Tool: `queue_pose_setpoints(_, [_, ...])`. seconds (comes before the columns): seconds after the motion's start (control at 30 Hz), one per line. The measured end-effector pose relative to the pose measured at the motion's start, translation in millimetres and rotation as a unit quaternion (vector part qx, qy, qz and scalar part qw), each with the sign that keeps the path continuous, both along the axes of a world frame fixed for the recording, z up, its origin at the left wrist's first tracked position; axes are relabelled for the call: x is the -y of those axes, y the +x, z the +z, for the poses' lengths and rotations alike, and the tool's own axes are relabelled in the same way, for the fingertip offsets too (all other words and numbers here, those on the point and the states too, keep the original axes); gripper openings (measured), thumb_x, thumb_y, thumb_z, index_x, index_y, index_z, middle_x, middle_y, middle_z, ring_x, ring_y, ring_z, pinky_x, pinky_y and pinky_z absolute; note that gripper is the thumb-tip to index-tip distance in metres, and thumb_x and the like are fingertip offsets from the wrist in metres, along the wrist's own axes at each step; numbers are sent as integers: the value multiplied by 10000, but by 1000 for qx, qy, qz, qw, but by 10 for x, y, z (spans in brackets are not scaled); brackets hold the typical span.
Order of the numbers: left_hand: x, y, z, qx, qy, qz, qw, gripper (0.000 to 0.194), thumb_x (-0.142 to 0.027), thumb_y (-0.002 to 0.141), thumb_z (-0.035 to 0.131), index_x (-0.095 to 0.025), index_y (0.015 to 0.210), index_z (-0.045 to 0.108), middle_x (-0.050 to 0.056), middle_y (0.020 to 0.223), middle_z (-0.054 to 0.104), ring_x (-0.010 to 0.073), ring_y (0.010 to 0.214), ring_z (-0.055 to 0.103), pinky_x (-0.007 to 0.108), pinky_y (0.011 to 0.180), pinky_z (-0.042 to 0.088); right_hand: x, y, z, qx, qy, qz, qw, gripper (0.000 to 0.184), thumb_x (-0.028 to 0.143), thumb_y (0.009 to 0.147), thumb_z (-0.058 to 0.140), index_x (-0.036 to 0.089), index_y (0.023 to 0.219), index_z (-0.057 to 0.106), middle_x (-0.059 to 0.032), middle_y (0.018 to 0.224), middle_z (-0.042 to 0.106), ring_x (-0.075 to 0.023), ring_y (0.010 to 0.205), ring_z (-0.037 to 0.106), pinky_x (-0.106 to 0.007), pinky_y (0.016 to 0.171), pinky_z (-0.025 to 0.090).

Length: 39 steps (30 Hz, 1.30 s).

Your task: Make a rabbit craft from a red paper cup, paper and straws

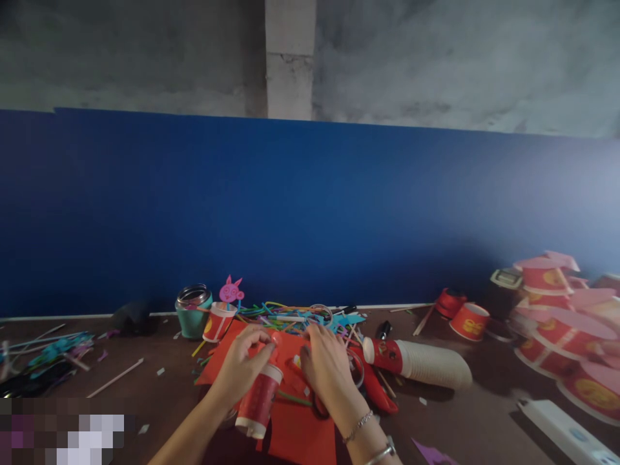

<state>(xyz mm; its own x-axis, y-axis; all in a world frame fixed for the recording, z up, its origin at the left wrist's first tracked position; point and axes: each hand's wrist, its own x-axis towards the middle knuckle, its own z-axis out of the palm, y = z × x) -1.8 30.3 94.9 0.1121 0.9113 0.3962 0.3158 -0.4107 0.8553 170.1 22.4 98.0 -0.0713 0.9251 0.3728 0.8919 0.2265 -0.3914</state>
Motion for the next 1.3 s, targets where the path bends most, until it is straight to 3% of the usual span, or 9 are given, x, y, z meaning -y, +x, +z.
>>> queue_pose_setpoints(0.1, [-2, -4, -8, 3, -19, 1, 1000, 104, -201, 733, 514, -188, 652, 578, 43, 786, 608, 194, 814, 568, 319, 771, 423, 66, -91, 41, -60, 65, 97, 991, 217, 111, 747, 537, 190, 948, 560, -66, 955, 635, -219, 912, 567, -325, 788, 405])
queue_pose_setpoints(0.27, [16, 4, 11, 36, -61, -30, 997, 143, -277, 753, 524, -184, 672, 595, 33, 774, 623, 190, 789, 574, 306, 729, 424, 107, -210, 84, -146, 100, 140, 974, 106, 139, 769, 541, 199, 805, 620, -49, 846, 654, -213, 841, 576, -346, 792, 418])
queue_pose_setpoints(0.53, [18, -26, 53, 61, -67, -28, 995, 140, -266, 777, 534, -173, 805, 634, 50, 851, 654, 200, 842, 593, 320, 775, 433, -9, -203, -22, -511, -156, 94, 840, 261, 401, 720, 625, 141, 718, 641, -3, 591, 602, -118, 513, 528, -224, 486, 399])
queue_pose_setpoints(0.8, [32, -28, 56, 5, 29, -30, 999, 102, -173, 766, 532, -189, 689, 599, 46, 826, 580, 195, 840, 564, 329, 787, 441, 34, -184, 62, -380, -61, 86, 919, 230, 348, 730, 633, 168, 858, 694, -30, 701, 676, -153, 596, 572, -245, 548, 434])
queue_pose_setpoints(0.9, [31, -18, 65, -16, 41, -39, 998, 104, -172, 770, 541, -194, 690, 604, 45, 845, 584, 193, 856, 569, 329, 802, 447, 56, -181, 95, -411, -121, 116, 896, 228, 382, 733, 626, 162, 677, 650, -8, 587, 617, -132, 539, 532, -234, 517, 398])
queue_pose_setpoints(1.03, [-69, -153, 45, -36, 67, 3, 997, 111, -237, 798, 532, -201, 789, 637, 68, 910, 626, 214, 912, 583, 354, 839, 450, 14, -139, 71, -542, -194, 109, 810, 281, 433, 702, 647, 160, 650, 607, 11, 574, 573, -113, 530, 514, -226, 519, 390])
queue_pose_setpoints(1.13, [-191, -389, -11, -122, 114, 134, 977, 226, -241, 790, 526, -200, 1002, 593, 97, 980, 639, 245, 964, 572, 408, 876, 425, -54, -118, -11, -525, -146, 74, 835, 268, 408, 673, 673, 152, 629, 607, 5, 578, 584, -128, 571, 540, -233, 545, 407])
queue_pose_setpoints(1.2, [-254, -540, -50, -205, 68, 191, 957, 187, -222, 783, 506, -180, 945, 588, 125, 996, 643, 264, 962, 579, 399, 833, 430, -83, -140, -98, -477, -145, 83, 863, 221, 365, 676, 668, 153, 677, 608, 11, 580, 596, -135, 569, 553, -236, 544, 415])
queue_pose_setpoints(1.3, [-298, -653, -83, -282, -80, 155, 943, 141, -280, 785, 503, -183, 706, 568, 83, 748, 650, 231, 736, 617, 316, 666, 422, -72, -228, -251, -419, -175, 132, 881, 211, 255, 694, 635, 174, 876, 567, 23, 624, 629, -130, 544, 562, -224, 512, 406])
